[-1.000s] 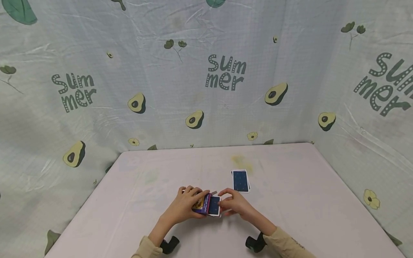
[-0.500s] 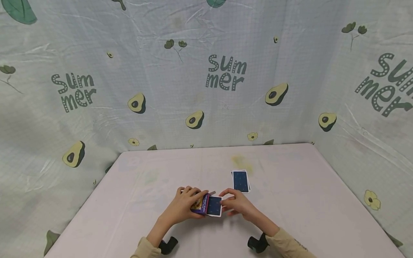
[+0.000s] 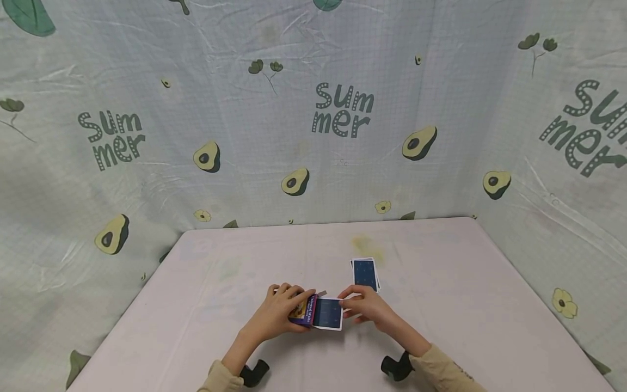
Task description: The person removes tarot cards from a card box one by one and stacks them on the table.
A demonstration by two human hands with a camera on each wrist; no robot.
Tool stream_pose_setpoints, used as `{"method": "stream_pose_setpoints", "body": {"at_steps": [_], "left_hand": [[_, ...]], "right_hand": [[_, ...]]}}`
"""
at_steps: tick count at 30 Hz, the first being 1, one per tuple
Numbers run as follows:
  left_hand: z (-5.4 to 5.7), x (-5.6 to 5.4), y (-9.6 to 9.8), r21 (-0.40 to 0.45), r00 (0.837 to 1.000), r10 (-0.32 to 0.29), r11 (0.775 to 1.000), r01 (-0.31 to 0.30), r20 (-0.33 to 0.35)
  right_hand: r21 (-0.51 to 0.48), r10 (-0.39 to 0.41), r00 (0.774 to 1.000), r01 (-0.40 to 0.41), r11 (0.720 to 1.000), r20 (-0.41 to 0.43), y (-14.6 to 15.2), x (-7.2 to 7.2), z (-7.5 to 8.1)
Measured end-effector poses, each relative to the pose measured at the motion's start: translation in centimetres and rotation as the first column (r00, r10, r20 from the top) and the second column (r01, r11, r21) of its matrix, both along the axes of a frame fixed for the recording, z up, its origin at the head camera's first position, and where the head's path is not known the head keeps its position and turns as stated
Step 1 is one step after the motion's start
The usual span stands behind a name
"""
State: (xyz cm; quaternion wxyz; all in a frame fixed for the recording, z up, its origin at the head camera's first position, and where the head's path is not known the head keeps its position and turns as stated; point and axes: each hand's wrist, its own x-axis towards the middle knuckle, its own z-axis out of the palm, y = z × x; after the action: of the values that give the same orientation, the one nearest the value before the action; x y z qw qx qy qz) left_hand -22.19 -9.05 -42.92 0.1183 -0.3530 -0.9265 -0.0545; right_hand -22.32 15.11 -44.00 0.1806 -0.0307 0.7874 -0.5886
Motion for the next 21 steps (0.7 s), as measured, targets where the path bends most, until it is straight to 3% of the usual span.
{"method": "stream_pose_setpoints", "body": {"at_steps": [21], "left_hand": [[-0.1, 0.0, -0.1, 0.003, 1.0, -0.001, 1.0, 0.001, 0.01]], "right_hand": [[0.009, 0.039, 0.999, -0.039, 0.999, 0.012, 1.7, -0.1, 0.4]]}}
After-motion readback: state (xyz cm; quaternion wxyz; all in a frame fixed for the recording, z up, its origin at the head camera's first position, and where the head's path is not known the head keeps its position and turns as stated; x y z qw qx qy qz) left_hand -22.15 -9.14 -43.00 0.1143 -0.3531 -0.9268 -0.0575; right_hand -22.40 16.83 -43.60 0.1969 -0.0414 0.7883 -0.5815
